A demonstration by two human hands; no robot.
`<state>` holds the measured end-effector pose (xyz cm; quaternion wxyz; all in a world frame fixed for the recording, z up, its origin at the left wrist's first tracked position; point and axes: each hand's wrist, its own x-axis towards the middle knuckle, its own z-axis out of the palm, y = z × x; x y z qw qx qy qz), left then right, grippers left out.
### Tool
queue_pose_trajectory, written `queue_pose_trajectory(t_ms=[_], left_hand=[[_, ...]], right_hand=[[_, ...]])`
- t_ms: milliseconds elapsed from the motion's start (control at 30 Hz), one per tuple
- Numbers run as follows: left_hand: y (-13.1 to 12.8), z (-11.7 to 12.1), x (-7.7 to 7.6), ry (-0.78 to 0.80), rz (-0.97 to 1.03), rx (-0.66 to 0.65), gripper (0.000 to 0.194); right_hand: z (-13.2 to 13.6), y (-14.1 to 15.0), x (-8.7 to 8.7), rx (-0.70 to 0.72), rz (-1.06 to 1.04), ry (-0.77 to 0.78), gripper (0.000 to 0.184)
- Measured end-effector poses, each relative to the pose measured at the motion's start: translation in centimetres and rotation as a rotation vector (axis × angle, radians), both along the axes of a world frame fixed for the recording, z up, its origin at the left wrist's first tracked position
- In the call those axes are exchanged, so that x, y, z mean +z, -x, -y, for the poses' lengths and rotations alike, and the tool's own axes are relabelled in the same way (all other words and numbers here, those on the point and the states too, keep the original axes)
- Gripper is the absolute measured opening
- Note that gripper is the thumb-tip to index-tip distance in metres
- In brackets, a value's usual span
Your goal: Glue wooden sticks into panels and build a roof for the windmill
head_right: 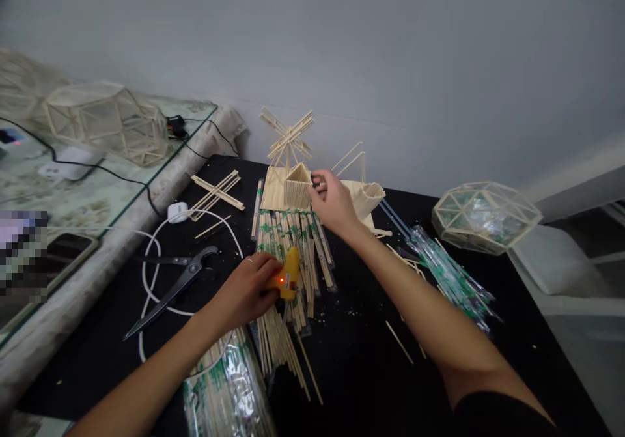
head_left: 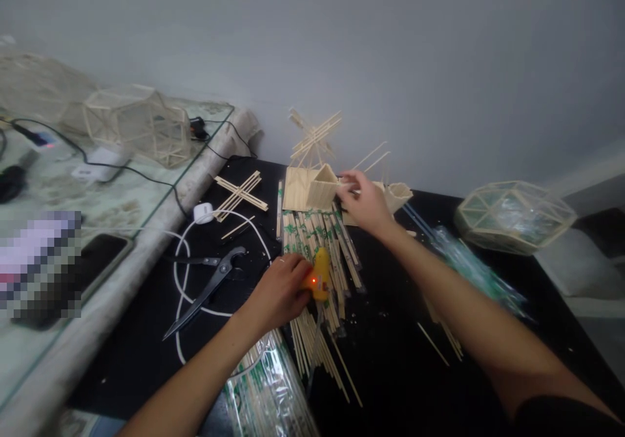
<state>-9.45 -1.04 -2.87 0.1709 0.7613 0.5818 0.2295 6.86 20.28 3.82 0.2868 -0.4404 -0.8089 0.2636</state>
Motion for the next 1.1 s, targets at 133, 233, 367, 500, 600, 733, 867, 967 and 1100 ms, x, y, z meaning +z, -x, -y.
queue_pose_trajectory(t_ms=[133,233,367,500,600,733,867,967,1100], left_hand=[[0.3,0.0,-0.2,-0.020,-0.011,0.008,0.040],[0.8,-0.4,-0.1,-0.032,-0.011,0.029,0.037],[2.0,-1.2,0.9,-0.050,-0.018,0.137,0.029],[3.5,-1.5,2.4,-0.051,-0.052,0.293,0.032],[4.7,-1.0,3.3,-0.034,-0.094,0.399,0.035],[5.9,0.3,4.0,-0.005,-0.117,0.480,0.042],[6.6,2.1,4.4,0.016,-0.082,0.527,0.047],[7.4,3.1,4.6,0.004,-0.083,0.532,0.048],[8.6,3.6,4.8,0.010,-0.160,0.527,0.048]], right_hand=[[4.6,-4.1,-2.7,0.055,0.096,0.020,0.022],[7.2,-6.6,-4.1,0.084,0.189,0.033,0.022],[9.5,-8.6,-4.9,0.107,0.291,0.065,0.026],[11.2,-9.8,-4.8,0.107,0.349,0.095,0.025],[12.0,-9.8,-4.5,0.074,0.362,0.122,0.027],[12.7,-7.8,-4.1,-0.020,0.383,0.170,0.065],[13.6,-4.2,-3.8,-0.073,0.412,0.206,0.108],[14.1,-2.1,-3.7,-0.087,0.476,0.189,0.116],[13.7,-1.2,-3.9,-0.071,0.504,0.158,0.107]])
